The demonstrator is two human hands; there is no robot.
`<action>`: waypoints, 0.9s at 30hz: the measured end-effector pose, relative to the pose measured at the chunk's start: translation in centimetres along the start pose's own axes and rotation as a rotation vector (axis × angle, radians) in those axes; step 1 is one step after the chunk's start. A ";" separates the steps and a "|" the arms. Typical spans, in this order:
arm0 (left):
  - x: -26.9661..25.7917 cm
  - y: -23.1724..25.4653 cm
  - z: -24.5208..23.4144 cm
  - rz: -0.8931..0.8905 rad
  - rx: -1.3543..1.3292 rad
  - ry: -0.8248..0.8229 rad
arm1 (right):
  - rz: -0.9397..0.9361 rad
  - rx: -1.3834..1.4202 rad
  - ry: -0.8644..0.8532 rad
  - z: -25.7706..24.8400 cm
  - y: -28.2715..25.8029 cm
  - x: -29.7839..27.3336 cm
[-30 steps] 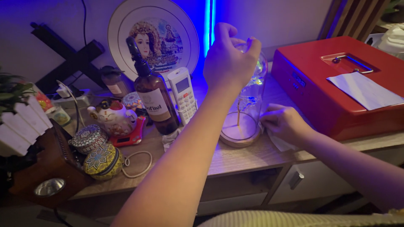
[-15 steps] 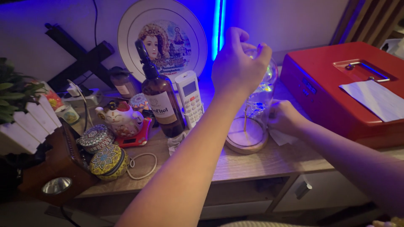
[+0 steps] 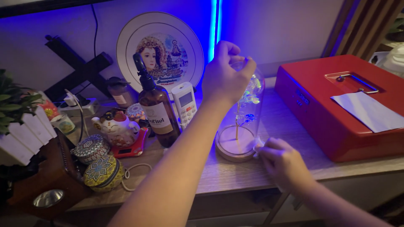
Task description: The person wipes a glass dome covering an artificial rose and a small ceramic figurine with a cloth.
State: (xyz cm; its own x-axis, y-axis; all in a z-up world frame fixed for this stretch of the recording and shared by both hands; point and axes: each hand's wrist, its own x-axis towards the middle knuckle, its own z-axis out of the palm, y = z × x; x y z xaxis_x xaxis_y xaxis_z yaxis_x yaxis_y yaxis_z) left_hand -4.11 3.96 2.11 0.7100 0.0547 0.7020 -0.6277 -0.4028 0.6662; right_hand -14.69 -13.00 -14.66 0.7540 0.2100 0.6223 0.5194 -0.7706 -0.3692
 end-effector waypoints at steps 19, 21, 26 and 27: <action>-1.4 1.1 -4.1 0.338 0.226 -0.616 | -0.167 0.029 -0.120 -0.2 7.0 6.2; -2.8 0.7 -2.8 0.307 0.084 -0.451 | -0.090 0.052 -0.166 0.1 7.8 7.1; -4.3 0.0 -0.7 0.299 0.036 -0.244 | -0.078 0.103 -0.228 1.0 9.6 8.3; -4.2 0.0 -0.2 0.290 0.053 -0.197 | -0.078 0.120 -0.225 1.2 9.7 8.4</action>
State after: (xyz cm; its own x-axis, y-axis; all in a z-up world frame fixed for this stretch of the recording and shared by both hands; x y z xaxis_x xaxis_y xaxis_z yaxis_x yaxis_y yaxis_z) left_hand -7.17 3.91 -0.84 0.5556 -0.2446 0.7947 -0.7988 -0.4224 0.4284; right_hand -2.86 -18.01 -13.83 0.7731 0.4054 0.4878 0.6137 -0.6724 -0.4138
